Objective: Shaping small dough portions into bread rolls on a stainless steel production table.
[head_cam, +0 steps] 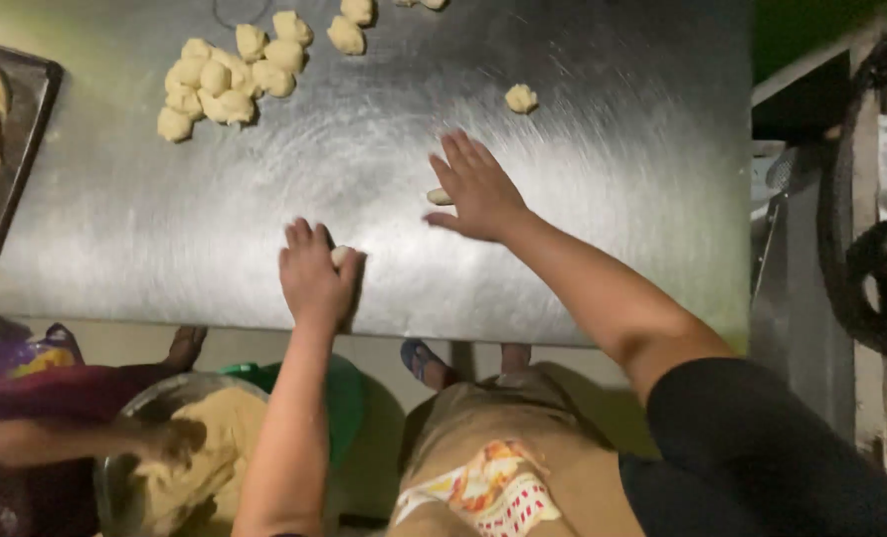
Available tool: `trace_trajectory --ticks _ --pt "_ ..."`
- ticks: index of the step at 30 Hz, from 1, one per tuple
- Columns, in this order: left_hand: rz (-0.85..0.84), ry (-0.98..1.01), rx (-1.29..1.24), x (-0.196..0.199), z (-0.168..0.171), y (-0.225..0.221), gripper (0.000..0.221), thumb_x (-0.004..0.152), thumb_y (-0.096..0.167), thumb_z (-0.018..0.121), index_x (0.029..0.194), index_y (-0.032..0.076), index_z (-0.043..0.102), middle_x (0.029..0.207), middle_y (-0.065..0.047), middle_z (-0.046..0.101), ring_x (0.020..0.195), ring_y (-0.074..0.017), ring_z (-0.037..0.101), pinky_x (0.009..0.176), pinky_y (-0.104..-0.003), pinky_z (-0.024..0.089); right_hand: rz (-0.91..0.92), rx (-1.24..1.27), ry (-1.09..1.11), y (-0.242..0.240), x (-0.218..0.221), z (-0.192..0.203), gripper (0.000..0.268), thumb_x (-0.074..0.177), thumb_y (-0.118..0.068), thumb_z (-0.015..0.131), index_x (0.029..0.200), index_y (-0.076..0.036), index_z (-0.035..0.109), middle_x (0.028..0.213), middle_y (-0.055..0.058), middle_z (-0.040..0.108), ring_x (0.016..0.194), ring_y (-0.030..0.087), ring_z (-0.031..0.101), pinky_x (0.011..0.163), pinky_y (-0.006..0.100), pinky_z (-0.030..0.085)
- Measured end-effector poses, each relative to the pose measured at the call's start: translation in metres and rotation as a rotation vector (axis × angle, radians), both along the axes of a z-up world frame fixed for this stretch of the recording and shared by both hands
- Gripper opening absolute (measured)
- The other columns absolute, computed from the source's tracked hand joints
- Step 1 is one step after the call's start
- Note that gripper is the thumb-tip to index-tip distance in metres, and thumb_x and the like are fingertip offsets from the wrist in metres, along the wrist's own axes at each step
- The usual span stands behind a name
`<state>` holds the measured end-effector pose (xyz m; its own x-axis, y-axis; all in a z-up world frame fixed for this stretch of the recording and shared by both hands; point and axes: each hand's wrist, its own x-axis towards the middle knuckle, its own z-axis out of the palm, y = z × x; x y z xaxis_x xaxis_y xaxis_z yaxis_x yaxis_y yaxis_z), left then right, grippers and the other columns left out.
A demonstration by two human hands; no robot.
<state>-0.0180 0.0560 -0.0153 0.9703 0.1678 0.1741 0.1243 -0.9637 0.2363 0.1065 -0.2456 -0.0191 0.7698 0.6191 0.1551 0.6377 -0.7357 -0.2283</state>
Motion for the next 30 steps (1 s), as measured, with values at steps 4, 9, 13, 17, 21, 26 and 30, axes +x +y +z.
trace_trajectory --ticks 4,9,13,17,21,26,30 --pt "0.08 -0.169 -0.256 -0.071 0.015 -0.027 0.034 0.095 0.051 0.074 0.086 0.019 0.065 0.087 -0.001 0.067 0.089 -0.0266 0.07 0.077 -0.039 0.053 -0.147 0.503 0.239 -0.044 -0.069 -0.006 0.041 0.092 -0.038 0.079 0.122 -0.011 0.068 0.139 0.013 0.064 0.138 0.033 0.052 0.124 0.047 0.026" --pt "0.258 -0.388 -1.148 -0.087 -0.003 -0.051 0.065 0.094 0.005 0.076 0.147 -0.006 0.039 0.14 -0.026 0.058 0.134 -0.0346 0.056 0.116 -0.043 0.044 -0.202 0.775 0.577 -0.088 -0.081 0.0 0.059 0.088 -0.029 0.08 0.143 -0.02 0.06 0.145 0.008 0.062 0.153 0.029 0.033 0.129 0.049 -0.002" --pt "-0.202 -0.39 -0.074 -0.033 -0.033 -0.047 0.053 0.103 0.029 0.053 0.144 -0.004 0.054 0.151 -0.027 0.051 0.142 -0.0429 0.046 0.116 -0.052 0.037 0.17 0.16 0.081 -0.058 -0.072 -0.002 0.069 0.098 -0.036 0.059 0.154 0.002 0.042 0.161 0.029 0.038 0.152 0.048 0.026 0.123 0.061 0.02" --pt "-0.09 0.071 -0.004 0.036 0.002 -0.047 0.079 0.105 0.056 0.045 0.158 -0.002 0.038 0.164 -0.024 0.035 0.154 -0.0394 0.026 0.124 -0.058 0.021 0.228 -0.08 0.161 0.022 -0.019 0.027 0.072 0.111 -0.05 0.034 0.16 0.003 0.034 0.166 0.027 0.03 0.156 0.043 0.02 0.125 0.058 0.01" --pt "0.214 -0.077 -0.031 0.083 -0.017 -0.036 0.079 0.108 0.063 0.045 0.153 -0.002 0.045 0.159 -0.026 0.04 0.151 -0.0404 0.031 0.121 -0.06 0.026 0.1 0.048 0.118 0.06 0.029 0.0 0.07 0.116 -0.048 0.033 0.159 0.007 0.037 0.164 0.03 0.031 0.155 0.043 0.019 0.123 0.059 0.007" --pt "-0.411 -0.267 -0.05 -0.03 -0.003 -0.066 0.066 0.101 0.064 0.048 0.125 0.003 0.059 0.133 -0.027 0.059 0.127 -0.0478 0.056 0.092 -0.058 0.049 0.445 0.029 0.028 -0.02 -0.048 0.004 0.069 0.087 -0.057 0.069 0.137 -0.01 0.063 0.154 0.023 0.051 0.148 0.043 0.041 0.12 0.056 0.031" --pt "-0.109 -0.405 -0.254 -0.101 -0.041 -0.087 0.029 0.087 0.029 0.078 0.115 0.024 0.073 0.108 0.011 0.07 0.1 -0.0167 0.066 0.087 -0.035 0.05 0.111 0.545 0.154 -0.005 -0.127 -0.028 0.032 0.091 -0.023 0.077 0.12 -0.01 0.074 0.116 0.008 0.072 0.127 0.033 0.064 0.109 0.045 0.046"
